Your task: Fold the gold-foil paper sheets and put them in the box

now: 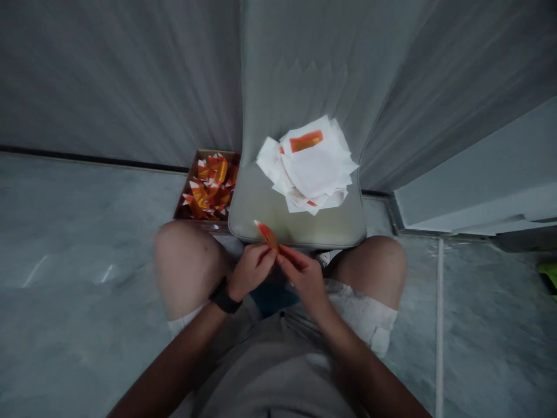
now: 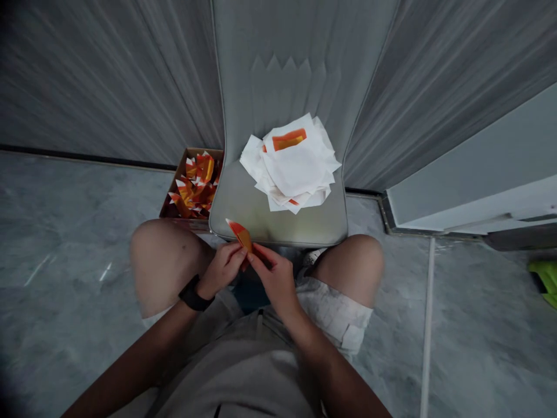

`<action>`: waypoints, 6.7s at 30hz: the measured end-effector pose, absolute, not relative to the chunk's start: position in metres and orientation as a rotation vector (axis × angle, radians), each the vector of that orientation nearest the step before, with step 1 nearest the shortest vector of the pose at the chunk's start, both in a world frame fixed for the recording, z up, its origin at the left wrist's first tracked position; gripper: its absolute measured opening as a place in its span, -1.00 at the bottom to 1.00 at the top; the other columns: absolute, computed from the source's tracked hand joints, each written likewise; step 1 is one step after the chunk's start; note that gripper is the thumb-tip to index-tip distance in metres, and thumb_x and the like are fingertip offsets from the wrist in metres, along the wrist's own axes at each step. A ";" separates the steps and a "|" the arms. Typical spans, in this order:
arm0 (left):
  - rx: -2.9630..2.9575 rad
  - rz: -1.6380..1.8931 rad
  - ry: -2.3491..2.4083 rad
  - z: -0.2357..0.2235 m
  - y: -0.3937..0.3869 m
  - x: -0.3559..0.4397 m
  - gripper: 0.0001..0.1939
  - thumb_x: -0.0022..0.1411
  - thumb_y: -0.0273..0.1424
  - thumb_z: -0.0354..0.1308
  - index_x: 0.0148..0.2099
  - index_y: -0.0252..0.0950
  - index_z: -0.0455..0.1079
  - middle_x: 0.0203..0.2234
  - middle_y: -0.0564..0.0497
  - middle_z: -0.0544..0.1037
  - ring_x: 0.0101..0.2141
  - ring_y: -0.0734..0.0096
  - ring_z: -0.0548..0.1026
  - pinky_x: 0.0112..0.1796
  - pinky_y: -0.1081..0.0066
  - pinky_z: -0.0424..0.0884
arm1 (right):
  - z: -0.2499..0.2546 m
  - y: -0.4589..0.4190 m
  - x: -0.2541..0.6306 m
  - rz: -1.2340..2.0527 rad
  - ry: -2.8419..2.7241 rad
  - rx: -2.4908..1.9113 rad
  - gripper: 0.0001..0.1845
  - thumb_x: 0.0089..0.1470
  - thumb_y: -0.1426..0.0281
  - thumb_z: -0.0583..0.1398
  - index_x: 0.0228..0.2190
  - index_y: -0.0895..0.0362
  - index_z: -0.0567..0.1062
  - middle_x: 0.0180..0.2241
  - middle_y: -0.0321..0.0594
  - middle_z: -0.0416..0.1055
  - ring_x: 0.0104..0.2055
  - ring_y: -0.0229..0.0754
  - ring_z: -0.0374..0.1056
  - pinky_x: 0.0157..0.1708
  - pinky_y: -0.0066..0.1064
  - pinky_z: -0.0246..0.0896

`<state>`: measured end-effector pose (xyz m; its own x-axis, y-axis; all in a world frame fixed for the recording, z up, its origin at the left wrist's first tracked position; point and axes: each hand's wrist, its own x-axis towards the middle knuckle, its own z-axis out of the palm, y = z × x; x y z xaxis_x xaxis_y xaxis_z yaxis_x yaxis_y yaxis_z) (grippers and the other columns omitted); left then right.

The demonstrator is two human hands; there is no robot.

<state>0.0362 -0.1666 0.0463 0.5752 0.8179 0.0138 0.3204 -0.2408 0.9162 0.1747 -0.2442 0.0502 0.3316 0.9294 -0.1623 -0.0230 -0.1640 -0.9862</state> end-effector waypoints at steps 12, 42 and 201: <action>1.764 0.505 0.867 0.043 -0.151 0.037 -0.46 0.49 -0.09 -0.09 -0.49 -0.29 0.29 -0.60 0.07 0.41 -0.51 0.45 0.36 -0.40 0.41 0.22 | 0.054 -0.233 0.192 1.134 -0.880 -1.474 -0.60 0.09 0.10 0.32 -0.12 0.05 0.70 -0.17 -0.20 0.67 -0.13 -0.04 0.59 -0.08 -0.23 0.52; 1.817 0.608 0.773 0.075 0.017 0.102 -0.50 0.45 -0.06 0.00 -0.45 -0.29 0.33 -0.62 0.09 0.37 -0.56 0.50 0.31 -0.50 0.46 0.22 | 0.083 -0.061 0.278 1.171 -1.257 -1.293 -0.61 0.29 0.06 0.16 -0.19 -0.02 0.71 -0.36 -0.34 0.62 -0.30 -0.21 0.50 -0.22 -0.39 0.43; 2.184 0.210 1.307 0.057 0.074 -0.086 -0.54 0.43 -0.04 -0.10 -0.29 -0.25 0.42 -0.49 0.02 0.48 -0.44 0.36 0.43 -0.37 0.40 0.27 | -0.013 -0.122 0.192 0.310 -2.060 -1.411 -0.58 0.39 0.34 0.04 -0.48 0.10 0.50 -0.58 -0.28 0.47 -0.52 -0.25 0.36 -0.36 -0.36 0.14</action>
<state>-0.0863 0.0739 0.0572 0.5081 0.8472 -0.1551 0.7562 -0.3526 0.5513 0.1917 -0.1222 -0.0132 -0.2415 0.9034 0.3544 0.7591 0.4034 -0.5109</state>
